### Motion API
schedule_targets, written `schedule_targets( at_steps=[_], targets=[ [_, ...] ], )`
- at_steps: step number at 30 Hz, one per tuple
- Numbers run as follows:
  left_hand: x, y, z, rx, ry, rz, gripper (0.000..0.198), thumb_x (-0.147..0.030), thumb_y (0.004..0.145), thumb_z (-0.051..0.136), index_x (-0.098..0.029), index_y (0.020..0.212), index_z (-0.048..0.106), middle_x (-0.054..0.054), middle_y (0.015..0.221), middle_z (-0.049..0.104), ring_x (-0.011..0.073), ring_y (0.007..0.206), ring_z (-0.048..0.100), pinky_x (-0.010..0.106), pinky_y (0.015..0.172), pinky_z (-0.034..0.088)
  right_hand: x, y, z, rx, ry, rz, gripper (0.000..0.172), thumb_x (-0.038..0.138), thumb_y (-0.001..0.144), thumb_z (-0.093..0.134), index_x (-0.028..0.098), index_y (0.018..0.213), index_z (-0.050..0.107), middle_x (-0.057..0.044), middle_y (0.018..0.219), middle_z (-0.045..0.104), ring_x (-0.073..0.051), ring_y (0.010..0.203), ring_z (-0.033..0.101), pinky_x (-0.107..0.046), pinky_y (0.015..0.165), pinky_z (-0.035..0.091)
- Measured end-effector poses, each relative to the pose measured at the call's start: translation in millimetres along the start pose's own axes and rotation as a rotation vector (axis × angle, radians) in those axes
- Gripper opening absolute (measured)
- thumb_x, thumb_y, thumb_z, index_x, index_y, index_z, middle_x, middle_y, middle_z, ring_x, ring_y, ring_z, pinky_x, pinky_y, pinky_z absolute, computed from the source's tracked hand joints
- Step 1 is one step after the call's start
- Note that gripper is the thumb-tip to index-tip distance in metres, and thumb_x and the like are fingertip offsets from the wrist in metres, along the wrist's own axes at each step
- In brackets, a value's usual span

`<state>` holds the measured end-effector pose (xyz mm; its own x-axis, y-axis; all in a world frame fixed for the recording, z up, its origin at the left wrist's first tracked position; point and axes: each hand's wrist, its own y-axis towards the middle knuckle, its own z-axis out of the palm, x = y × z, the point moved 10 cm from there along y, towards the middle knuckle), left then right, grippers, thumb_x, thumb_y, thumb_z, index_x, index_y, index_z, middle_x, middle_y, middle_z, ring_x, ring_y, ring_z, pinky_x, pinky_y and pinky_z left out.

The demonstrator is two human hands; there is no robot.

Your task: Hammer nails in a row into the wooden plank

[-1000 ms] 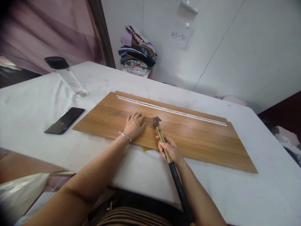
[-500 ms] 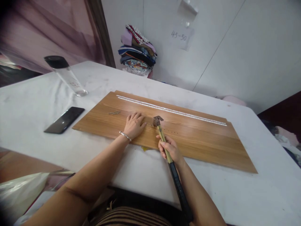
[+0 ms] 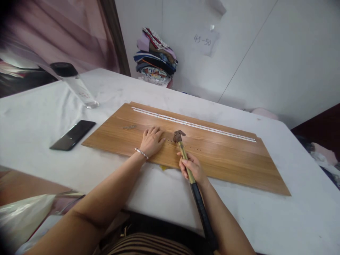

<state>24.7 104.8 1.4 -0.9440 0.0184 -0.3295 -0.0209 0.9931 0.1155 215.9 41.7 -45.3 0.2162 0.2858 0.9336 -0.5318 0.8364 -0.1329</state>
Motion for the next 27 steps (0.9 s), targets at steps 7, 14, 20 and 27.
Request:
schedule_targets(
  at_steps=[7, 14, 20, 27],
  targets=[
    [1.0, 0.5, 1.0, -0.008, -0.010, 0.001, 0.037, -0.034, 0.102, 0.055, -0.027, 0.132, 0.074, 0.011, 0.158, 0.062, 0.0314, 0.153, 0.048, 0.056, 0.131, 0.032, -0.9, 0.2, 1.0, -0.007, -0.013, 0.033, 0.041, 0.047, 0.087, 0.075, 0.022, 0.117, 0.065, 0.009, 0.064, 0.055, -0.006, 0.036, 0.040, -0.019, 0.033, 0.031],
    [0.9, 0.4, -0.2, -0.006, -0.010, -0.003, 0.037, -0.034, 0.101, 0.055, -0.027, 0.132, 0.075, 0.012, 0.159, 0.062, 0.0324, 0.153, 0.048, 0.057, 0.130, 0.032, 1.5, -0.7, 1.1, 0.000, -0.016, 0.001, 0.042, 0.047, 0.088, 0.073, 0.021, 0.121, 0.064, 0.009, 0.065, 0.054, -0.006, 0.037, 0.040, -0.019, 0.034, 0.031],
    [0.9, 0.6, 1.9, 0.005, -0.004, -0.001, 0.040, -0.034, 0.102, 0.054, -0.024, 0.134, 0.074, 0.014, 0.161, 0.060, 0.0333, 0.155, 0.046, 0.058, 0.131, 0.031, -2.2, -0.5, 0.0, -0.007, -0.031, 0.033, 0.041, 0.047, 0.087, 0.074, 0.021, 0.118, 0.064, 0.009, 0.065, 0.055, -0.006, 0.036, 0.040, -0.019, 0.034, 0.031],
    [0.8, 0.4, 0.6, -0.012, -0.013, 0.004, 0.038, -0.034, 0.101, 0.055, -0.027, 0.134, 0.074, 0.011, 0.157, 0.063, 0.0323, 0.152, 0.048, 0.058, 0.130, 0.032, -0.4, -0.5, 0.4, -0.010, -0.014, 0.008, 0.043, 0.048, 0.087, 0.075, 0.022, 0.119, 0.065, 0.009, 0.064, 0.055, -0.006, 0.036, 0.040, -0.019, 0.033, 0.031]
  ],
)
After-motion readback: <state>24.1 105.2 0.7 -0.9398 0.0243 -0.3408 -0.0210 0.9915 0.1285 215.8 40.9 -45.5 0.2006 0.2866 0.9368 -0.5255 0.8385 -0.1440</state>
